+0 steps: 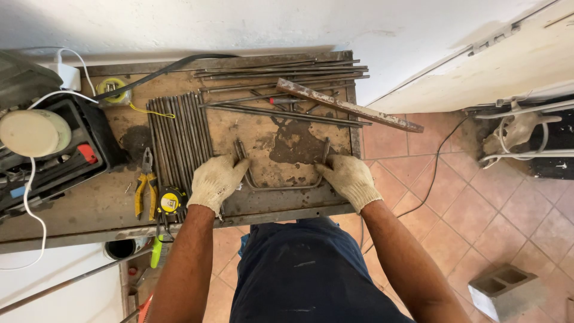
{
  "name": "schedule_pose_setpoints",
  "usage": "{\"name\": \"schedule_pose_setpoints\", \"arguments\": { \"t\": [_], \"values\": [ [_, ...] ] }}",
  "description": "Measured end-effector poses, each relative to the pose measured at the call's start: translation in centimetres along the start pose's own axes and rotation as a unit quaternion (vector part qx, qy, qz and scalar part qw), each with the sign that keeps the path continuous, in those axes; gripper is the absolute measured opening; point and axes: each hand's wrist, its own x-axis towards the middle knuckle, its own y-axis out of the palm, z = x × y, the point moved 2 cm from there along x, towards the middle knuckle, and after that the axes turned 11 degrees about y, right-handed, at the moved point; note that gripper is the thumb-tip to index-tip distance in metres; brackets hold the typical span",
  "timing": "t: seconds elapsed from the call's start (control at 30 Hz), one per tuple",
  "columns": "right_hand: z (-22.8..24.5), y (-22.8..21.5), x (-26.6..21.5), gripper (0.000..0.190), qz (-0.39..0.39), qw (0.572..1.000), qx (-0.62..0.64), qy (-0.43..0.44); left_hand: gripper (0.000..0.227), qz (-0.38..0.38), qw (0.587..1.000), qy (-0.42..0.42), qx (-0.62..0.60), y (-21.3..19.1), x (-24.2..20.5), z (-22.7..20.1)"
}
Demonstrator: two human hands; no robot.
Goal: Measuring, marking, and bending metal rods into U-shapes using a manual lever on a workbench.
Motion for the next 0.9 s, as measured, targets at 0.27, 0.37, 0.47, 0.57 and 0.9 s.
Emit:
{"name": "schedule_pose_setpoints", "arguments": {
  "t": [0.27,0.37,0.47,0.57,0.9],
  "values": [
    [0.07,-0.26,-0.15,0.05,0.005,1.0,0.001,0.004,0.063,-0.003,1.0,0.009,-0.007,-0.09,-0.14,0.26],
    [0.08,-0.33,-0.32,0.053,0.006,1.0,0.001,0.001,0.065,-0.002,1.0,0.008,0.001,0.03,0.01,0.13],
    [-0.05,-0.04,0.17,0.051,0.004,1.0,-0.012,0.002,0.063,-0.001,1.0,0.007,0.009,0.16,0.34,0.41],
    [-0.15,0.01,0.16,0.051,0.004,1.0,-0.014,-0.001,0.063,-0.009,1.0,0.002,-0.002,0.3,0.37,0.5],
    [-0.13,0.09,0.12,0.051,0.001,1.0,-0.004,-0.001,0.063,-0.003,1.0,0.0,0.0,0.5,0.51,0.73]
  ]
}}
